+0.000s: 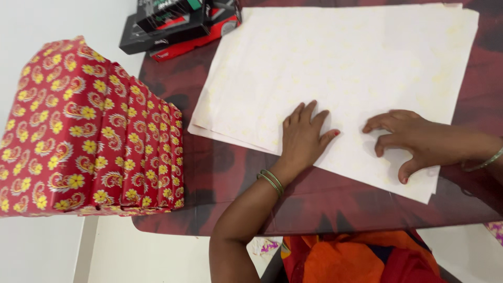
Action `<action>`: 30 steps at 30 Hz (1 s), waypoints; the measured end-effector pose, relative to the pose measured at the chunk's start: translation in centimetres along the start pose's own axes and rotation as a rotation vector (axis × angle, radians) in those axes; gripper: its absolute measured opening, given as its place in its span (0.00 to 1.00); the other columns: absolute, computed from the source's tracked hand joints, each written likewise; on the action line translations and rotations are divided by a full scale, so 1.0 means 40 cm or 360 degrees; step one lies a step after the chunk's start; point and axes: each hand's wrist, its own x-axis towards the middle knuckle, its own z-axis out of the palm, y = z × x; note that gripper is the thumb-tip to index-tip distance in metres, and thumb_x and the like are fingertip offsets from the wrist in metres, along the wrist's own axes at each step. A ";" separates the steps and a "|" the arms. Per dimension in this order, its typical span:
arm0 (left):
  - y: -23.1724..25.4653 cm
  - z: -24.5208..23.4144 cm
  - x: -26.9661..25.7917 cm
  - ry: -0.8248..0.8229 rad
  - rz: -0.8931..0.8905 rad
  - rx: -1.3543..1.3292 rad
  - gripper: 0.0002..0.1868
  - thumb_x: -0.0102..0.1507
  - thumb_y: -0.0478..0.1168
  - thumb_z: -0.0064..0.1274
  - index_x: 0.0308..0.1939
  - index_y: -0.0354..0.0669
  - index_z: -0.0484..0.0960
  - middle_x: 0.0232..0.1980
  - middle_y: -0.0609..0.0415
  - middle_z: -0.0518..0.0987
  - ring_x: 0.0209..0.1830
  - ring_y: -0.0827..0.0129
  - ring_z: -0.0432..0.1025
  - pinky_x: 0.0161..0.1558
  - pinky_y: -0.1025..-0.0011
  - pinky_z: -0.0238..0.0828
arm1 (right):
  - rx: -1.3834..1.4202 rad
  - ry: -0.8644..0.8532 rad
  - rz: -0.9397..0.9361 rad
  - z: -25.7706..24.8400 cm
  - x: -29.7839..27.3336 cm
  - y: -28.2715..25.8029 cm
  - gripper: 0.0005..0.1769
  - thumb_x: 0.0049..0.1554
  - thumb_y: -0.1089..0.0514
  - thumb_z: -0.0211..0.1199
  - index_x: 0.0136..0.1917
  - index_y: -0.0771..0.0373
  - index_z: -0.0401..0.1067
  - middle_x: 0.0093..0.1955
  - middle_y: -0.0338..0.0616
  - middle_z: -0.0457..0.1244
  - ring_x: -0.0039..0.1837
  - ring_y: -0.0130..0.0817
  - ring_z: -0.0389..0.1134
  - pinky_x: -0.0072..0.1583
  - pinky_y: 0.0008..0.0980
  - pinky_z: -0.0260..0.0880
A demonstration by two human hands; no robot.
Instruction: The person wraps two rectangular boxes using red floral wrapping paper. They place each box on the paper, fold the paper around it, and tuck the ends to form a neat package. The wrapped boxes are stacked on the table.
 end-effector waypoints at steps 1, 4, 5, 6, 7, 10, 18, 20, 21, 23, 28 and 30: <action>0.003 -0.002 -0.005 0.0011 0.0008 -0.0026 0.30 0.64 0.60 0.56 0.61 0.44 0.81 0.73 0.40 0.69 0.75 0.41 0.59 0.69 0.45 0.54 | -0.0071 -0.0016 0.0014 0.009 0.002 -0.009 0.33 0.30 0.41 0.84 0.48 0.47 0.77 0.78 0.37 0.51 0.78 0.42 0.44 0.74 0.46 0.46; 0.022 -0.016 -0.010 0.0097 0.0094 -0.0103 0.28 0.65 0.60 0.55 0.60 0.44 0.82 0.72 0.42 0.71 0.74 0.43 0.61 0.70 0.47 0.55 | -0.0098 0.0094 -0.0011 0.026 0.010 -0.016 0.24 0.35 0.41 0.82 0.42 0.49 0.79 0.79 0.38 0.53 0.78 0.43 0.46 0.74 0.46 0.48; 0.030 -0.024 -0.014 0.0102 0.0130 -0.0152 0.27 0.66 0.60 0.55 0.59 0.45 0.82 0.72 0.44 0.71 0.74 0.45 0.62 0.70 0.48 0.57 | -0.0073 0.0155 -0.0027 0.030 0.009 -0.013 0.19 0.37 0.42 0.81 0.39 0.49 0.80 0.78 0.38 0.54 0.78 0.42 0.48 0.74 0.46 0.50; 0.040 -0.034 -0.015 0.0107 0.0170 -0.0205 0.27 0.67 0.60 0.55 0.59 0.45 0.82 0.71 0.45 0.72 0.74 0.47 0.63 0.70 0.50 0.58 | -0.0038 0.0260 -0.0123 0.030 0.007 -0.007 0.18 0.39 0.43 0.80 0.39 0.50 0.80 0.75 0.39 0.57 0.76 0.41 0.52 0.72 0.47 0.52; 0.051 -0.044 -0.015 0.0112 0.0211 -0.0257 0.26 0.67 0.59 0.55 0.58 0.45 0.82 0.70 0.46 0.73 0.74 0.49 0.63 0.70 0.51 0.59 | -0.0003 0.0367 -0.0219 0.030 0.010 -0.001 0.16 0.41 0.44 0.79 0.39 0.51 0.80 0.72 0.40 0.60 0.73 0.41 0.55 0.70 0.48 0.54; 0.091 -0.072 -0.021 0.0123 0.0467 -0.0277 0.27 0.63 0.60 0.57 0.55 0.42 0.81 0.65 0.47 0.74 0.69 0.51 0.66 0.66 0.52 0.61 | 0.0299 0.0479 -0.0133 0.029 0.012 0.020 0.15 0.45 0.46 0.76 0.42 0.54 0.79 0.63 0.36 0.66 0.65 0.36 0.65 0.65 0.42 0.64; 0.122 -0.082 -0.045 0.0324 0.0630 -0.0229 0.13 0.62 0.38 0.62 0.50 0.43 0.81 0.46 0.56 0.81 0.49 0.65 0.76 0.55 0.64 0.67 | 0.0681 0.0577 -0.0116 -0.015 -0.030 0.027 0.21 0.44 0.48 0.73 0.48 0.60 0.78 0.57 0.38 0.70 0.56 0.37 0.74 0.54 0.37 0.74; 0.116 -0.079 -0.047 0.0373 0.0611 -0.0257 0.10 0.63 0.35 0.61 0.47 0.45 0.81 0.43 0.57 0.82 0.44 0.68 0.77 0.52 0.67 0.67 | 0.0527 0.0631 -0.0362 -0.044 -0.053 0.029 0.25 0.41 0.46 0.75 0.49 0.62 0.79 0.56 0.42 0.70 0.55 0.41 0.72 0.52 0.39 0.73; 0.115 -0.079 -0.047 0.0365 0.0614 -0.0291 0.09 0.63 0.34 0.61 0.46 0.45 0.81 0.43 0.57 0.83 0.43 0.69 0.77 0.50 0.67 0.67 | 0.0484 0.0570 -0.0233 -0.055 -0.060 0.027 0.24 0.43 0.46 0.74 0.50 0.59 0.80 0.55 0.39 0.70 0.54 0.39 0.73 0.51 0.37 0.74; 0.118 -0.083 -0.046 0.0321 0.0684 -0.0322 0.08 0.63 0.35 0.61 0.46 0.44 0.81 0.44 0.57 0.83 0.42 0.68 0.77 0.49 0.67 0.67 | 0.0393 0.0451 0.0028 -0.068 -0.077 0.025 0.21 0.47 0.45 0.73 0.51 0.54 0.81 0.53 0.35 0.71 0.51 0.33 0.75 0.49 0.33 0.78; 0.141 -0.097 -0.045 0.0140 0.0756 -0.0377 0.16 0.63 0.41 0.62 0.52 0.39 0.81 0.51 0.51 0.81 0.49 0.62 0.76 0.53 0.63 0.66 | -0.0128 0.0536 0.0576 -0.043 -0.145 0.079 0.15 0.53 0.44 0.67 0.51 0.49 0.82 0.51 0.32 0.73 0.51 0.33 0.75 0.53 0.34 0.77; 0.141 -0.095 -0.040 0.0099 0.0702 -0.0300 0.14 0.64 0.38 0.59 0.53 0.41 0.81 0.54 0.52 0.81 0.54 0.62 0.75 0.56 0.62 0.66 | -0.0121 0.0690 0.0641 -0.015 -0.191 0.130 0.16 0.57 0.44 0.64 0.53 0.51 0.82 0.48 0.35 0.73 0.50 0.31 0.75 0.52 0.32 0.77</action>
